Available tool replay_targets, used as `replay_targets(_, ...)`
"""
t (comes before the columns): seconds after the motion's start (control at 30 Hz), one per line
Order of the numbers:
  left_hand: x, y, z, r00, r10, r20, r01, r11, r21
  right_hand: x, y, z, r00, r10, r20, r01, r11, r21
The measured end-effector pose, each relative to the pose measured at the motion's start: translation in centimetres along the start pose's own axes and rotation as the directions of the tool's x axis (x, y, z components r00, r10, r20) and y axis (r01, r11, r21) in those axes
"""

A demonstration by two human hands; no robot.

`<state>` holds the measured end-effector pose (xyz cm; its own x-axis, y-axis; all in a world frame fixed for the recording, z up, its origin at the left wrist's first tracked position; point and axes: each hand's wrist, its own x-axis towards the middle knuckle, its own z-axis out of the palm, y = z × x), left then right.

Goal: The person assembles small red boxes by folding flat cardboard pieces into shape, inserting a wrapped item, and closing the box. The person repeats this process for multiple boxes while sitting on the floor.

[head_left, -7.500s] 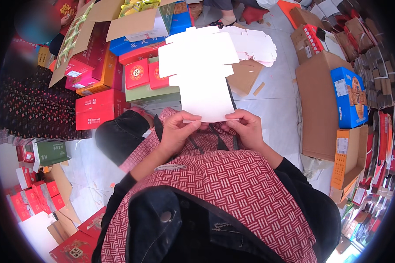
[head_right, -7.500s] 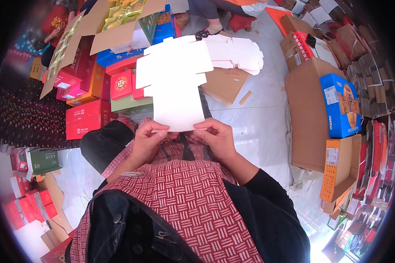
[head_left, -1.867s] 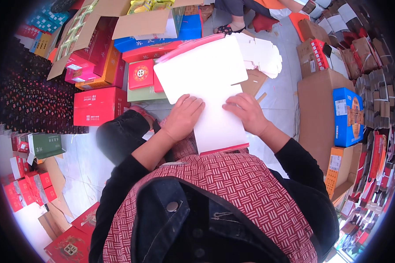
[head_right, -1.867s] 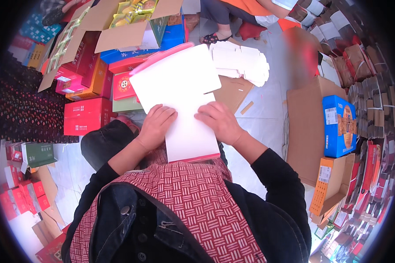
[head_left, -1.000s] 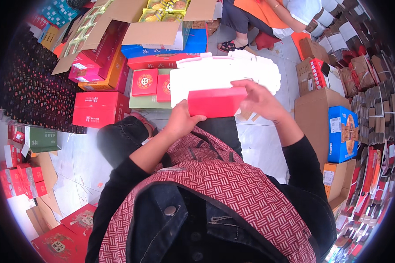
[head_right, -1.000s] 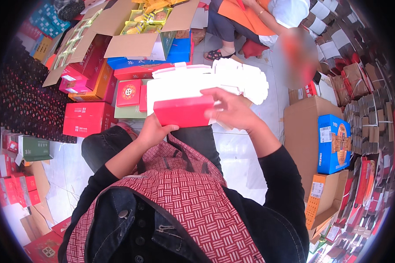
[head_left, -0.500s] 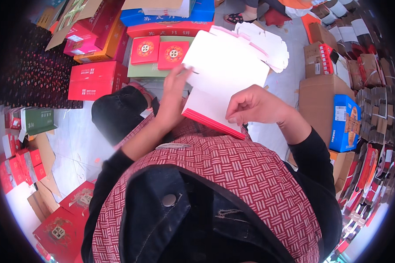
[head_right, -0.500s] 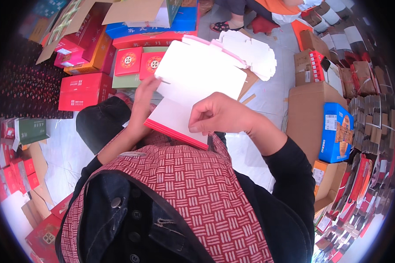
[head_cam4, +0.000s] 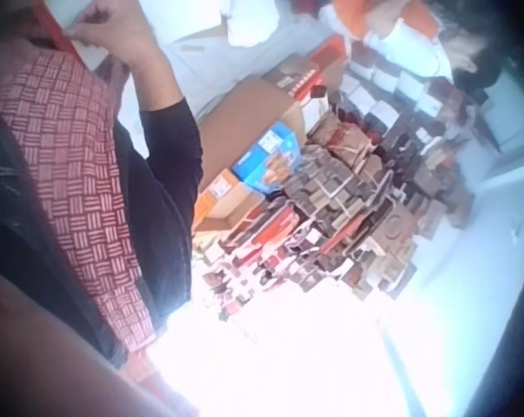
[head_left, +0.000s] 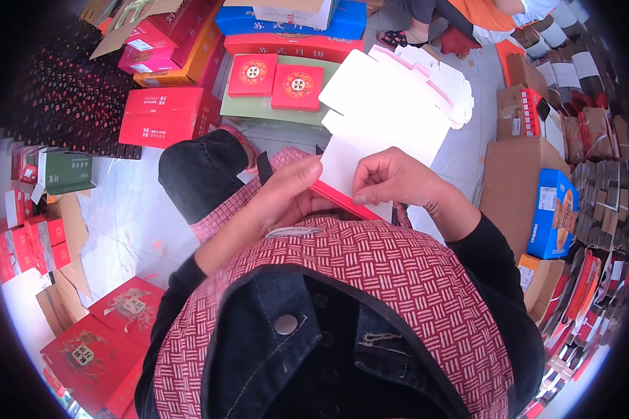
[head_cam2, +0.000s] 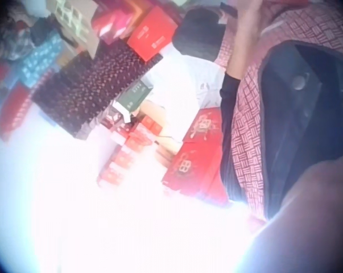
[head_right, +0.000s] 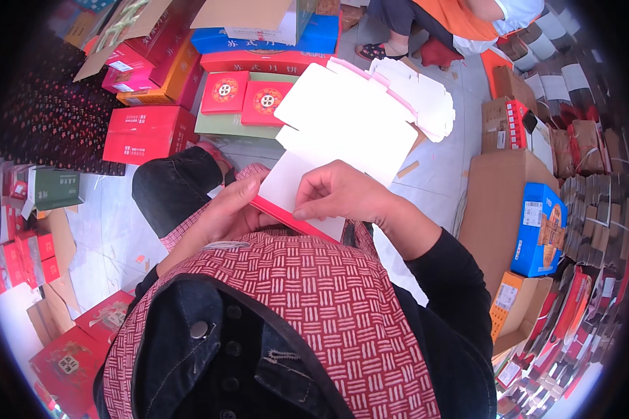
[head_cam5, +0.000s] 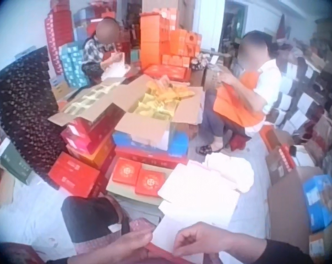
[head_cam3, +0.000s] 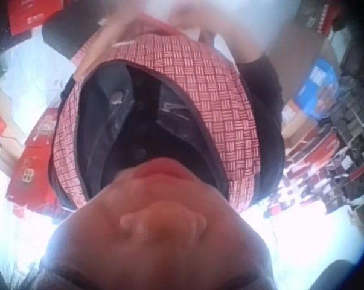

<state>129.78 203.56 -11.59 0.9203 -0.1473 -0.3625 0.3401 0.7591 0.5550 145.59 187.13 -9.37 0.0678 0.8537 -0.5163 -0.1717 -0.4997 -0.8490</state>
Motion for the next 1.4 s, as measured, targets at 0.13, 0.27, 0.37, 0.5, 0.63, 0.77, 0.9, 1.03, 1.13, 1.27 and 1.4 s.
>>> replay_targets(0.13,-0.1,0.0,0.3,0.996,0.02,-0.084,-0.016,0.999,0.041,-1.0,-0.7,1.3,0.978,-0.209,0.011,0.204,0.939,-0.278)
replay_targets(0.27,0.9,-0.7,-0.8,0.912,0.397,-0.106,-0.343,0.877,0.336,-2.5,-2.8,1.7,0.943,-0.321,-0.081,0.242,0.836,-0.492)
replay_targets(0.37,1.9,2.4,-0.9,0.872,0.424,0.246,-0.462,0.542,0.702,-3.0,-4.0,0.0,0.922,-0.327,-0.208,0.294,0.939,-0.177)
replay_targets(0.5,2.7,3.6,2.1,0.733,0.595,0.33,-0.478,0.105,0.872,-2.7,-4.4,-0.9,0.928,-0.327,-0.176,0.269,0.919,-0.289)
replay_targets(0.63,2.6,3.5,2.5,0.562,0.468,0.682,-0.528,-0.432,0.731,-1.7,-3.6,-0.9,0.963,-0.208,-0.172,0.183,0.972,-0.15)
replay_targets(0.77,2.0,3.2,2.7,0.551,0.506,0.663,-0.44,-0.499,0.747,-1.1,-3.1,-1.0,0.968,-0.211,-0.134,0.197,0.974,-0.11)
replay_targets(0.9,1.1,2.9,1.4,0.501,0.355,0.789,-0.473,-0.651,0.594,-1.7,-4.6,-2.5,0.942,-0.209,-0.262,0.195,0.978,-0.078)
replay_targets(1.03,1.3,3.2,1.5,0.507,0.337,0.793,-0.682,-0.406,0.608,-3.8,-8.1,-5.3,0.868,-0.429,-0.251,0.394,0.902,-0.179)
replay_targets(1.13,1.5,5.7,3.7,0.471,0.69,0.55,-0.631,-0.171,0.756,-5.7,-11.9,-6.5,0.876,-0.457,-0.155,0.406,0.871,-0.276)
replay_targets(1.27,5.4,9.5,7.0,0.562,0.796,0.226,-0.668,0.275,0.691,-5.3,-15.0,-5.6,0.888,-0.459,-0.008,0.376,0.738,-0.56)
replay_targets(1.4,5.8,13.5,5.1,0.724,0.681,0.107,-0.654,0.629,0.421,-7.4,-17.5,-2.3,0.168,-0.968,-0.188,0.717,0.251,-0.65)
